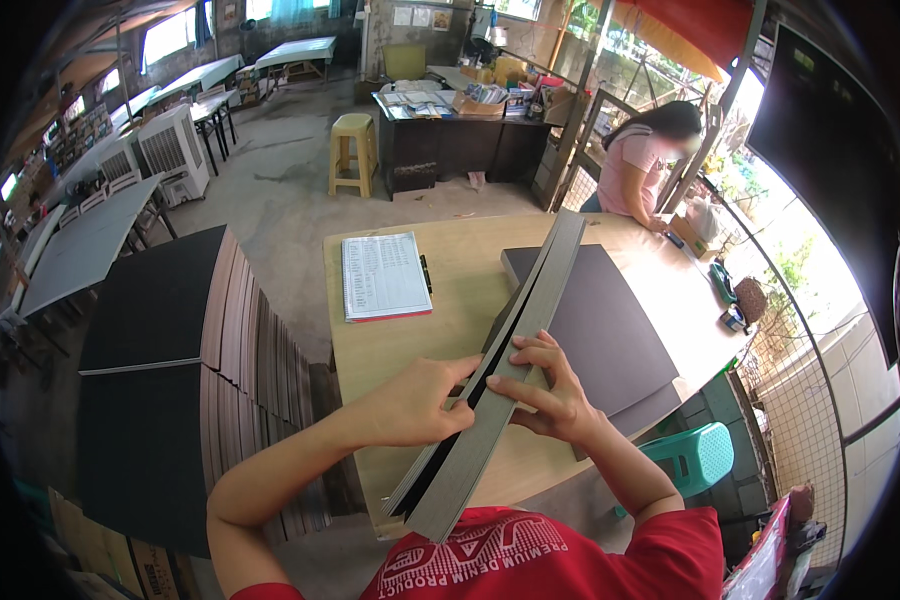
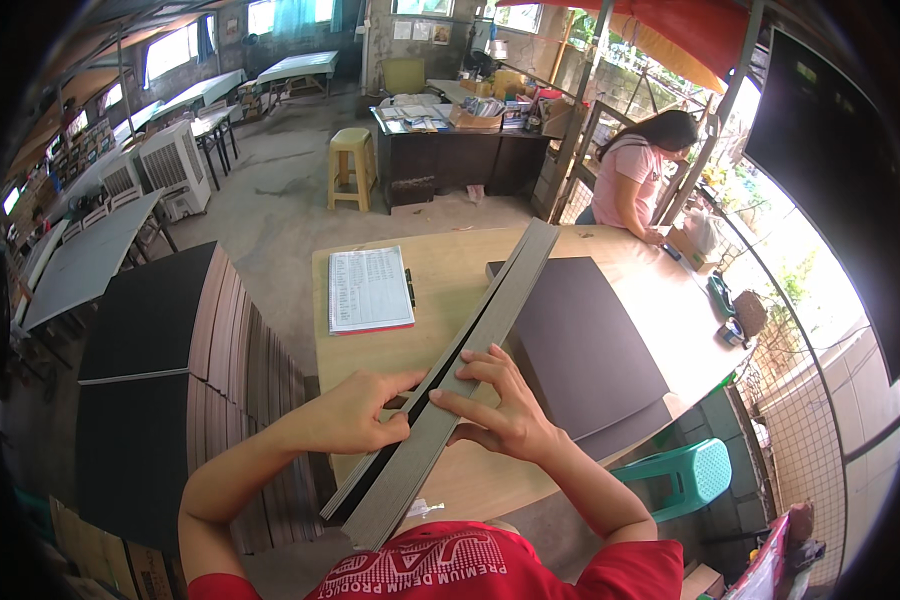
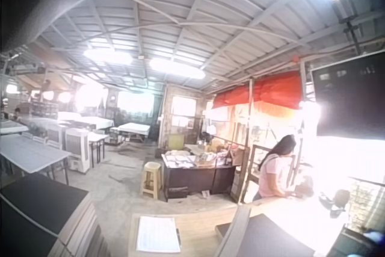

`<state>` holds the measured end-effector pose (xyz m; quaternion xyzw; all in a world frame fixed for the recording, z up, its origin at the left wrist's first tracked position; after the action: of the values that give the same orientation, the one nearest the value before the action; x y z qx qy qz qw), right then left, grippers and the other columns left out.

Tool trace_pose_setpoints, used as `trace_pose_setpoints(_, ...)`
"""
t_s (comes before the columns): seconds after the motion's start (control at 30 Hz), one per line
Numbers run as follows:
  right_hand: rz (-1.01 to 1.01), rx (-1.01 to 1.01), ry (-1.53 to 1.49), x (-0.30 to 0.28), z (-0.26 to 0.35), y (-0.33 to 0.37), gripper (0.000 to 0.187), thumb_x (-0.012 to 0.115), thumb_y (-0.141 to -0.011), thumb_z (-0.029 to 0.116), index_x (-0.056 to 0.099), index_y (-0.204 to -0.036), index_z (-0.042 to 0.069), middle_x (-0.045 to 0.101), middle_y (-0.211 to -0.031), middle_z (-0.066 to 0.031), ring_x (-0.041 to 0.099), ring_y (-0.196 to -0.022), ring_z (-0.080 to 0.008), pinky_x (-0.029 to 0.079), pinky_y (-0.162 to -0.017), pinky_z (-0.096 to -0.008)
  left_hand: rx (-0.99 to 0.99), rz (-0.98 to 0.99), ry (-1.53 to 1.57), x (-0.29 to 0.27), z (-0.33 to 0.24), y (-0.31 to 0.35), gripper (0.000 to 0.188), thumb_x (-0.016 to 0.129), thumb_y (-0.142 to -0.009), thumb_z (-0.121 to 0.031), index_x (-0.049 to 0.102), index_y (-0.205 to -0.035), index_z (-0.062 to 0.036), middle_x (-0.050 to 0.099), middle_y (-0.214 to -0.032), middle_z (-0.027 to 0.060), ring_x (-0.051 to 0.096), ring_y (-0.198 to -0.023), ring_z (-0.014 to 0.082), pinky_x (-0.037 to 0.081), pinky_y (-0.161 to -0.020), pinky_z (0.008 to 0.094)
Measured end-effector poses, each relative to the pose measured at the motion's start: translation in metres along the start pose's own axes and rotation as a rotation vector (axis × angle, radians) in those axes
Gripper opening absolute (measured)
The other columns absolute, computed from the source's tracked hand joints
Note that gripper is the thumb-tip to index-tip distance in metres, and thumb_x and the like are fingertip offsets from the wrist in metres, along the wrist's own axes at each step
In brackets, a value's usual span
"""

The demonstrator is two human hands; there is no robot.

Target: The person lifts large dark paper sheets one by one from a stack and places them onto a table, checking the edges and surface before setting them down.

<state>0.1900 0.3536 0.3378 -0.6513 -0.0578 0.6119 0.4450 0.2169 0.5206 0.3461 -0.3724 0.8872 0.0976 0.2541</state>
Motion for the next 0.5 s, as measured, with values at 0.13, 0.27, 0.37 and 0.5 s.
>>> trace_pose_setpoints(0.13,-0.001,0.001,0.0,-0.0007,-0.0002,0.0006,0.067,0.087,-0.054,0.022,0.067,-0.119,0.021,0.049,-0.114,-0.0093,0.053,-0.119,-0.0324,0.038,-0.104,-0.0572,-0.052,0.041,-0.022,0.0011,-0.0004,-0.0006,0.057,0.053,-0.078,-0.004,0.047,-0.134,0.0018,0.064,-0.097,0.0233,0.064,-0.083,0.0297,0.052,-0.075,0.0351)
trace_pose_setpoints(0.27,0.007,0.008,-0.024,0.001,-0.0029,0.0036,0.064,0.089,-0.053,0.012,0.07,-0.114,0.02,0.049,-0.119,-0.0099,0.05,-0.123,-0.034,0.033,-0.109,-0.0561,-0.044,0.029,-0.026,0.0017,0.0005,0.0,0.056,0.053,-0.078,-0.004,0.047,-0.134,0.0021,0.064,-0.096,0.0233,0.064,-0.083,0.0298,0.052,-0.075,0.035)
trace_pose_setpoints(0.37,0.01,0.01,-0.023,0.0015,-0.0035,0.0048,0.064,0.089,-0.054,0.012,0.07,-0.114,0.02,0.049,-0.119,-0.0099,0.05,-0.123,-0.034,0.033,-0.109,-0.0565,-0.052,0.035,-0.013,0.0015,-0.0006,0.0004,0.056,0.053,-0.079,-0.004,0.047,-0.134,0.0024,0.064,-0.097,0.0233,0.064,-0.083,0.0299,0.053,-0.075,0.0352)
trace_pose_setpoints(0.5,-0.001,-0.003,-0.006,-0.0018,-0.0001,0.0013,0.066,0.087,-0.057,0.023,0.066,-0.12,0.021,0.049,-0.114,-0.0095,0.053,-0.118,-0.0323,0.037,-0.106,-0.0566,-0.05,0.038,0.007,0.0011,-0.0018,0.0007,0.055,0.053,-0.079,-0.004,0.048,-0.133,0.0026,0.064,-0.097,0.0232,0.065,-0.084,0.0294,0.053,-0.075,0.0353)
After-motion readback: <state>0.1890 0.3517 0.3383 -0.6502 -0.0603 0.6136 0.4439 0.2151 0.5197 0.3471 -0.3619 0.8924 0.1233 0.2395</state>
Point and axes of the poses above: each hand's wrist, its own y-axis away from the middle knuckle, its own x-axis out of the palm, z = x × y, the point moved 6 cm from there along -y, towards the middle knuckle
